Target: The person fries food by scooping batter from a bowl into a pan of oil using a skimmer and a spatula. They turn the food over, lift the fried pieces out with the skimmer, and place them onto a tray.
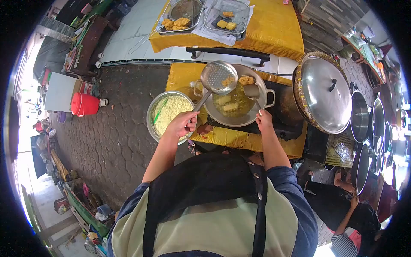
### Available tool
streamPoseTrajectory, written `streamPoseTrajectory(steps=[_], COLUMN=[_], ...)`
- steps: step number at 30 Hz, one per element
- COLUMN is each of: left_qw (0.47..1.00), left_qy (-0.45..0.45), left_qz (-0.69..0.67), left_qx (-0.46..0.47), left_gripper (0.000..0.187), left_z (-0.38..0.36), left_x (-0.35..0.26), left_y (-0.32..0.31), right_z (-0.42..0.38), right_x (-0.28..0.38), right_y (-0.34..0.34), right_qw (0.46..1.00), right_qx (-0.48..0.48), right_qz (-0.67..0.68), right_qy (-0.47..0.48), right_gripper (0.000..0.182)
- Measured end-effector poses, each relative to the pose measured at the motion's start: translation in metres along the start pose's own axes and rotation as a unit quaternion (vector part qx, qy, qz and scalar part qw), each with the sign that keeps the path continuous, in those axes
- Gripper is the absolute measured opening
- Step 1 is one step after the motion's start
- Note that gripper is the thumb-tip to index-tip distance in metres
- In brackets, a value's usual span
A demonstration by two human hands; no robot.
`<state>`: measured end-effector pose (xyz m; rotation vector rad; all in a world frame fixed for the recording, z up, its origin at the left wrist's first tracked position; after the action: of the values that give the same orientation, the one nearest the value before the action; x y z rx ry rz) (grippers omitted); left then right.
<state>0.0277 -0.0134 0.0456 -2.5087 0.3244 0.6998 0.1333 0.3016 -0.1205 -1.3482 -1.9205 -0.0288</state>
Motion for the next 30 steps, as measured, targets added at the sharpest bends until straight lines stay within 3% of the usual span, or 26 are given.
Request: streamPoseTrajectory(steps=[5,7,8,9,10,11,13,16,20,22,30], left_qw=[1.0,1.0,1.0,1.0,1.0,1.0,0.999,0.999,0.999,0.998,1.0], left_qy=[0.003,-0.002,-0.011,-0.019,-0.02,-0.024,-0.028,-0.033,-0.053,-0.064,-0.003], left_qz=[-0.011,-0.014,-0.007,0.0,0.0,0.002,0.004,0.01,0.003,0.003,-0.02], left_qx=[0.0,-0.006,-0.012,-0.018,-0.018,-0.019,-0.02,-0.023,0.008,0.024,0.018], left_gripper=[0.013,0.012,0.012,0.012,0.012,0.012,0.013,0.014,0.013,0.014,0.012], left_z=[0.001,-0.003,-0.005,-0.007,-0.008,-0.009,-0.01,-0.011,-0.015,-0.013,0.018], left_x=[0.006,0.003,-0.001,-0.004,-0.006,-0.008,-0.01,-0.012,-0.014,-0.015,0.023], left_y=[0.006,0.005,0.005,0.005,0.004,0.004,0.003,0.002,-0.008,-0.012,0.003], right_z=[-0.014,-0.021,-0.015,-0.019,-0.04,-0.042,-0.049,-0.054,-0.068,-0.072,-0.083], right_x=[0.016,0.028,0.023,0.046,0.059,0.058,0.055,0.051,0.053,0.049,0.053], right_y=[-0.007,-0.003,0.004,-0.004,-0.029,-0.026,-0.028,-0.028,-0.028,-0.032,-0.033], right_qw=[0.997,0.955,0.955,0.853,0.691,0.69,0.714,0.714,0.74,0.744,0.77], right_qx=[-0.017,-0.071,-0.071,-0.08,-0.083,-0.083,-0.084,-0.082,-0.099,-0.075,-0.061], right_qz=[-0.069,-0.277,-0.277,-0.453,-0.596,-0.596,-0.62,-0.631,-0.595,-0.612,-0.576], right_qy=[0.039,0.075,0.075,0.246,0.401,0.401,0.315,0.29,0.296,0.256,0.268], right_gripper=[0.011,0.013,0.013,0.018,0.025,0.025,0.028,0.028,0.029,0.03,0.032])
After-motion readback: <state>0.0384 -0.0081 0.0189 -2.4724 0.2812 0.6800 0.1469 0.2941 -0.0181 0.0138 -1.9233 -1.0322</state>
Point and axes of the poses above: each hand's wrist, its own z-axis towards the middle knuckle, its own y-axis out of the back of the hand, x = y × z, the point moved 10 cm from there along z, towards the middle knuckle, and after that the axes turned 7 degrees about z, right-handed, at the moved point
